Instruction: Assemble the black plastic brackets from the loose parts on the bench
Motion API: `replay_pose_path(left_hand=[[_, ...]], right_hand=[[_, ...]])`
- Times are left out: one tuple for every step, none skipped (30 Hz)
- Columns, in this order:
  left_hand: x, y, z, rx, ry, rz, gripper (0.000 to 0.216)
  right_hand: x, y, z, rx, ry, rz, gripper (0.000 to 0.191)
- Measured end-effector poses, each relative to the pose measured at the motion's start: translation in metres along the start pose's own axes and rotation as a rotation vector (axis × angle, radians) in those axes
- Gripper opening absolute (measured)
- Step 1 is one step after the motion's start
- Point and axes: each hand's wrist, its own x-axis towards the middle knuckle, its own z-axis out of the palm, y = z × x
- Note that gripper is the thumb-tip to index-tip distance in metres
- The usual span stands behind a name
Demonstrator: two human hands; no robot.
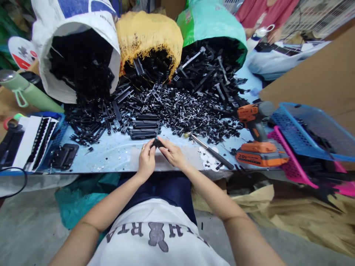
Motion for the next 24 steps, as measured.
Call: replay_pose_path(left_hand=[[-0.004, -0.004, 0.002, 0.035, 0.015, -0.078, 0.041], [-0.007, -0.008, 0.003, 0.101, 0.012, -0.115, 0.044], [-0.009, -0.010, 0.002, 0.195, -0.012, -0.099, 0.048], [-0.009, -0.012, 0.000, 0.304, -0.065, -0.028, 0.053], [-0.006, -0.013, -0.002, 0.411, -0.147, 0.083, 0.055], [-0.002, -0.014, -0.005, 0.498, -0.255, 0.209, 0.056], [0.003, -0.014, -0.007, 0.563, -0.367, 0.324, 0.052], [0.009, -0.014, -0.008, 0.609, -0.467, 0.417, 0.048], [0.014, -0.014, -0.008, 0.644, -0.538, 0.484, 0.044], [0.019, -0.015, -0.007, 0.674, -0.573, 0.523, 0.042], [0.022, -0.016, -0.006, 0.702, -0.577, 0.544, 0.040], [0.024, -0.017, -0.004, 0.728, -0.562, 0.556, 0.039], [0.025, -0.018, -0.002, 0.751, -0.539, 0.566, 0.038], [0.024, -0.019, 0.000, 0.772, -0.515, 0.574, 0.038], [0.023, -0.021, 0.001, 0.790, -0.496, 0.577, 0.037], [0.021, -0.022, 0.003, 0.806, -0.484, 0.576, 0.037], [0.019, -0.024, 0.004, 0.820, -0.478, 0.572, 0.038], [0.018, -0.025, 0.004, 0.830, -0.477, 0.566, 0.039], [0.016, -0.027, 0.005, 0.837, -0.477, 0.561, 0.040], [0.016, -0.030, 0.005, 0.842, -0.474, 0.559, 0.041], [0.015, -0.032, 0.004, 0.847, -0.468, 0.561, 0.040], [0.015, -0.034, 0.002, 0.850, -0.457, 0.567, 0.039], [0.016, -0.036, 0.000, 0.850, -0.438, 0.577, 0.038], [0.016, -0.037, -0.002, 0.848, -0.416, 0.590, 0.036]], right_hand=[[0.013, 0.009, -0.009, -0.111, -0.019, -0.002, 0.046], [0.029, 0.020, -0.021, -0.216, -0.008, 0.000, 0.046], [0.047, 0.032, -0.034, -0.304, 0.037, 0.011, 0.045], [0.067, 0.044, -0.048, -0.381, 0.095, 0.032, 0.044], [0.089, 0.055, -0.063, -0.458, 0.145, 0.059, 0.042], [0.112, 0.067, -0.077, -0.543, 0.188, 0.089, 0.040], [0.134, 0.077, -0.090, -0.631, 0.210, 0.118, 0.039], [0.156, 0.086, -0.100, -0.718, 0.211, 0.144, 0.039], [0.177, 0.093, -0.109, -0.802, 0.198, 0.162, 0.041], [0.196, 0.100, -0.115, -0.879, 0.175, 0.166, 0.044], [0.214, 0.105, -0.119, -0.947, 0.145, 0.149, 0.047], [0.230, 0.109, -0.121, -1.006, 0.111, 0.112, 0.050], [0.244, 0.112, -0.122, -1.057, 0.069, 0.059, 0.050], [0.256, 0.115, -0.121, -1.101, 0.017, 0.008, 0.049], [0.267, 0.117, -0.119, -1.139, -0.045, -0.024, 0.047], [0.276, 0.118, -0.118, -1.169, -0.109, -0.025, 0.043], [0.283, 0.119, -0.116, -1.190, -0.163, 0.004, 0.040], [0.287, 0.119, -0.116, -1.200, -0.200, 0.046, 0.037], [0.289, 0.119, -0.116, -1.198, -0.217, 0.081, 0.035], [0.287, 0.120, -0.119, -1.189, -0.214, 0.099, 0.033], [0.283, 0.120, -0.124, -1.179, -0.200, 0.093, 0.032], [0.277, 0.121, -0.130, -1.170, -0.185, 0.068, 0.031], [0.269, 0.121, -0.138, -1.163, -0.177, 0.035, 0.031], [0.259, 0.122, -0.147, -1.159, -0.176, 0.000, 0.031]])
